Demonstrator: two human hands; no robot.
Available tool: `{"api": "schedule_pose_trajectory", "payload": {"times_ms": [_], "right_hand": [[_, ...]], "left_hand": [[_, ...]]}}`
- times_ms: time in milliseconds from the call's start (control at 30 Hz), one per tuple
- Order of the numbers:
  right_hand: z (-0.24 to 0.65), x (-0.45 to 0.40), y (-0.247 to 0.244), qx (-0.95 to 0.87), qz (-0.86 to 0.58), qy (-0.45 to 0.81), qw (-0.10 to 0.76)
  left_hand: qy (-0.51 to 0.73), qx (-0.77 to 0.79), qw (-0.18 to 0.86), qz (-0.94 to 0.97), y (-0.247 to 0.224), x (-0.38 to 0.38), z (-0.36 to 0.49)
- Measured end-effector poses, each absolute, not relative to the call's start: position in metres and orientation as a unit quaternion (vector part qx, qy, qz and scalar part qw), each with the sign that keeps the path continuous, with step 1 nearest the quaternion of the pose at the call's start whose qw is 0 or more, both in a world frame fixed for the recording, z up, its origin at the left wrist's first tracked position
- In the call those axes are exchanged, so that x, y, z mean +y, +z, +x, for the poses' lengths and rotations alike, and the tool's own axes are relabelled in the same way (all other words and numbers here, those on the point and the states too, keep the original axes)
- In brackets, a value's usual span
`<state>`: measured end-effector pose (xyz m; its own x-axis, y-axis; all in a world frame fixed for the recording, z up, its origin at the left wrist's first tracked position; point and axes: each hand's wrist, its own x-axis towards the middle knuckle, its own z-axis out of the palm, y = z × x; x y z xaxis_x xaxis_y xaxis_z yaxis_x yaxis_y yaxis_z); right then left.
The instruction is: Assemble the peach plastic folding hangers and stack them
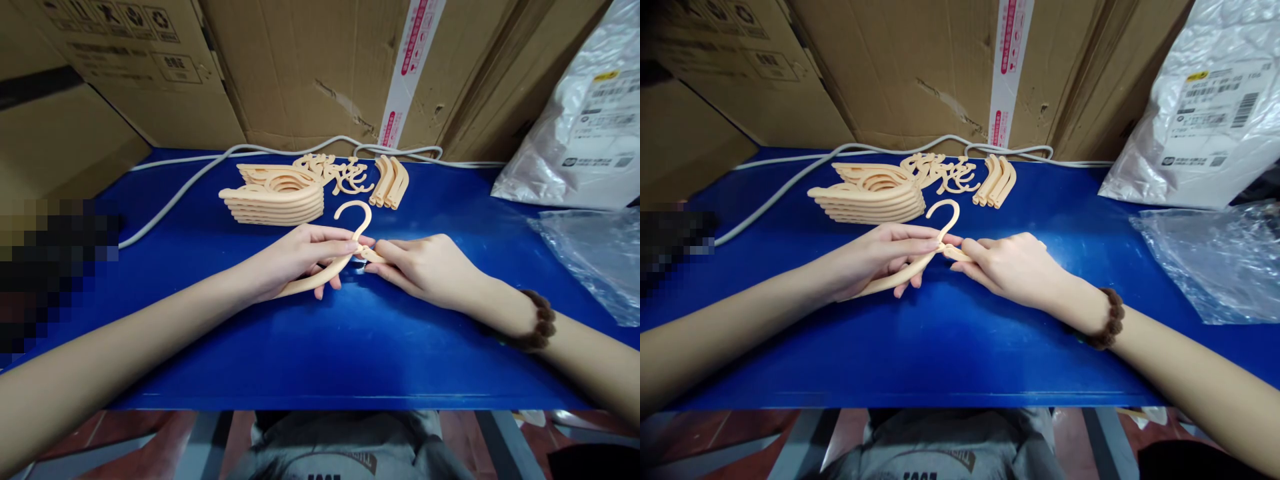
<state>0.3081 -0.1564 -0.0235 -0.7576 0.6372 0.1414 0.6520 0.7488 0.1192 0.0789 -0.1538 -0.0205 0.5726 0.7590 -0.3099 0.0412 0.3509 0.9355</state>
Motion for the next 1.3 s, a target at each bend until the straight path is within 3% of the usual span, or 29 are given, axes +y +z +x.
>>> {"api": "schedule_pose_trajectory", "payload": {"times_ms": [500,1300], "right_hand": [[0.308,-0.157,-0.021,-0.936,-0.267,-0.206,0.100],[0.305,-0.164,-0.020,-0.936,-0.273,-0.185,0.120]], "left_hand": [[0.263,0.384,0.727,0.505,-0.023,-0.158,0.080],[0.287,0.364,0.681,0.567,-0.013,-0.160,0.081]]}}
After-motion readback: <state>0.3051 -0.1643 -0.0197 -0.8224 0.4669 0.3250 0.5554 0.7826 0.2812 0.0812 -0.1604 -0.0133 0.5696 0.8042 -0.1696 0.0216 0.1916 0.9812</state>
